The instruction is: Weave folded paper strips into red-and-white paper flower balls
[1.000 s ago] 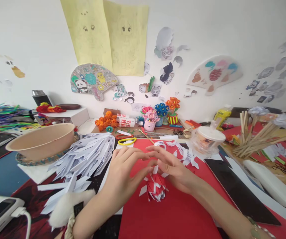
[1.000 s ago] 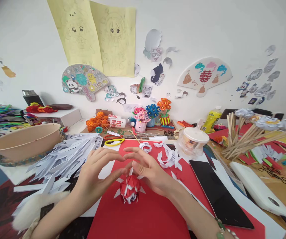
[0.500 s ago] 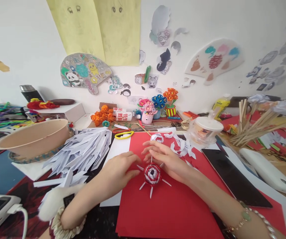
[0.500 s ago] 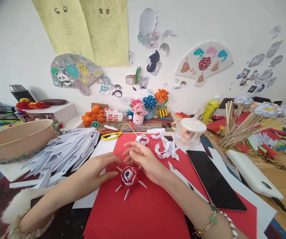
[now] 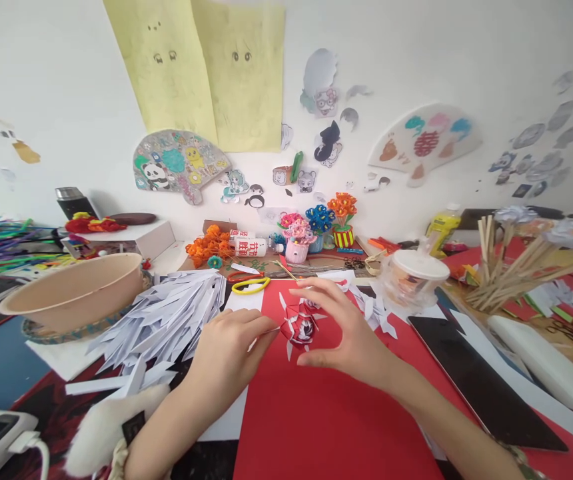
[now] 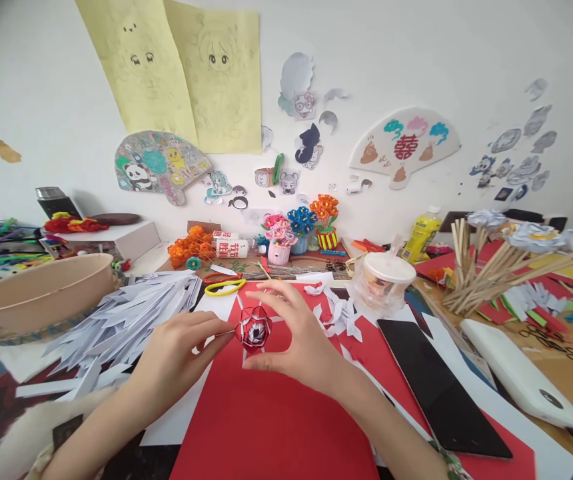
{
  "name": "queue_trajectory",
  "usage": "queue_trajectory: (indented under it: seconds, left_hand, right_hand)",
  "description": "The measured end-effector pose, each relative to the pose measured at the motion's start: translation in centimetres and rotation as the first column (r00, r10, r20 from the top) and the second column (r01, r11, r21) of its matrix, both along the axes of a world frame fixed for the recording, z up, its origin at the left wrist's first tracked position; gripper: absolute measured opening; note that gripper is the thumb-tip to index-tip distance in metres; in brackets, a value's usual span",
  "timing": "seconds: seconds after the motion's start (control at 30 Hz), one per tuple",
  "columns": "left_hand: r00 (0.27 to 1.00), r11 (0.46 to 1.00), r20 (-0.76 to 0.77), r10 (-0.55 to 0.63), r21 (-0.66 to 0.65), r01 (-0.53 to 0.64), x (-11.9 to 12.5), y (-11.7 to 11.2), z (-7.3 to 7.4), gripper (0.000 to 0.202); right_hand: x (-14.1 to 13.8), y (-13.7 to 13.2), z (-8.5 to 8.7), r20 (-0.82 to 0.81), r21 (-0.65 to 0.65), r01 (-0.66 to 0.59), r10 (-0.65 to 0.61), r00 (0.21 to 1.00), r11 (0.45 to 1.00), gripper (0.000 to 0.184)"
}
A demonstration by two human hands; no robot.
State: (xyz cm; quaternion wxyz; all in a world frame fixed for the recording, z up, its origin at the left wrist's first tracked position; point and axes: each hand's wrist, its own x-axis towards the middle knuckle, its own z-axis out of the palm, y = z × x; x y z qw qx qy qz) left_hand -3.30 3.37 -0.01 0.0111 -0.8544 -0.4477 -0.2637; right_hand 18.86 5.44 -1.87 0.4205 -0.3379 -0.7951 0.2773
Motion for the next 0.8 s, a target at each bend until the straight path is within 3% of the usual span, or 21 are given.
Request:
queue_trajectory:
  seconds: [0.07,0.23,0.57,0.8]
  left_hand:
    - [1.0,0.999,0.025,0.004,-0.048,-0.003,0.09,-0.06,0.01,0.024]
    - [1.0,0.993,0.026,0.016,-0.114,-0.013,0.35,-0.18,-0.03,0.027]
    - [0.999,0.988,-0.01,0.035,-0.149,-0.036,0.65,-0.3,-0.42,0.024]
    - [0.999,0.983,0.007,0.037,-0.18,-0.035,0.73,-0.29,-0.44,0.021]
  right_hand:
    - [-0.27,-0.31,-0.19,0.07,0.019,0.011,-0.012,0.998,1.0,0.075]
    - [-0.67,-0.47,-0.65,0.094,0.062,0.079,-0.085,0.992,0.995,0.053]
    - [-0.56,-0.21,-0.48,0.041,0.068,0.009,-0.012,0.999,0.998,0.042]
    - [-0.58,-0.46,-0.35,0.049,0.121,0.037,-0.043,0.998,0.992,0.038]
